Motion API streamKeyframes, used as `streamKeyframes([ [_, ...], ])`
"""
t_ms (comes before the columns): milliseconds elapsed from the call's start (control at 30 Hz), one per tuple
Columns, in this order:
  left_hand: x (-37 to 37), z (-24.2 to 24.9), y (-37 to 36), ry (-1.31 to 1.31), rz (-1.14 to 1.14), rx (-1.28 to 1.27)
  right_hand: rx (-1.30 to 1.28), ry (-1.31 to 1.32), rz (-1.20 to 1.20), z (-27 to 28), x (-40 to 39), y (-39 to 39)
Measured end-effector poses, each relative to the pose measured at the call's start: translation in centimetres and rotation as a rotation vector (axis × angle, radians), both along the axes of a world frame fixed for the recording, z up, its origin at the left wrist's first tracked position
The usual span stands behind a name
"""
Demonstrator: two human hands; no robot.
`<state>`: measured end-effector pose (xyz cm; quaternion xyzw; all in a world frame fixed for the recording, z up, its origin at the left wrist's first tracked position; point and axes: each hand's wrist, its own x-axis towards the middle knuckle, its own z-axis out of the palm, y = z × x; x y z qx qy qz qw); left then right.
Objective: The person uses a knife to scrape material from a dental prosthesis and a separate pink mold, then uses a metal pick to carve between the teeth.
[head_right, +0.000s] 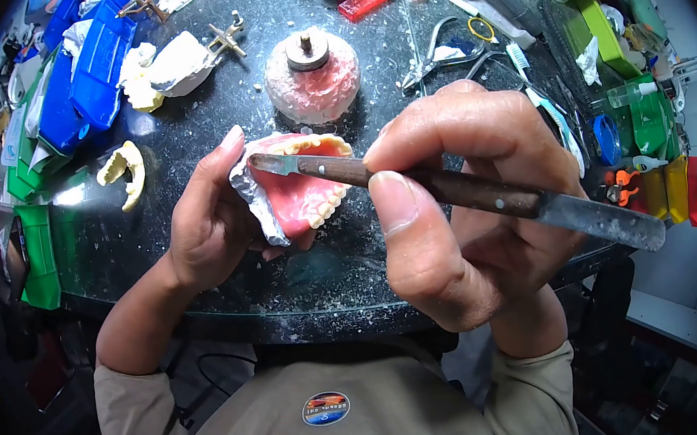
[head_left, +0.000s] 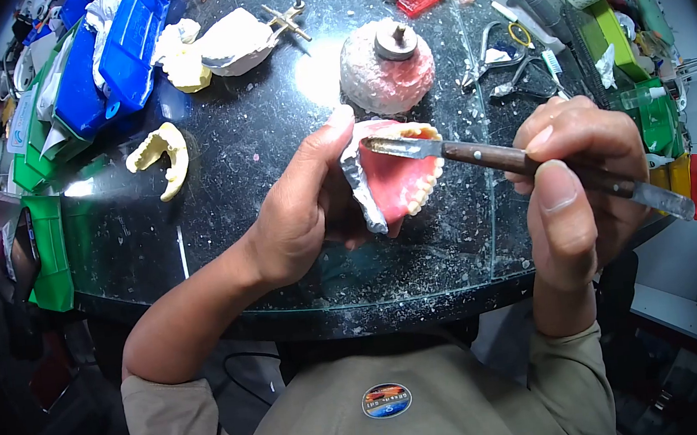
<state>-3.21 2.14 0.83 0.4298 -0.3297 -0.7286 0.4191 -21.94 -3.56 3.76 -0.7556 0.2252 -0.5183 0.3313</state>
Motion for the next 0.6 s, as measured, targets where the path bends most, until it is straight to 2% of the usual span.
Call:
streamKeyframes([
  [600, 0.09, -0.42, -0.10, 0.137, -0.009, 0.068, -0.002, -0.004, 0.022, -0.15, 0.09, -0.04],
])
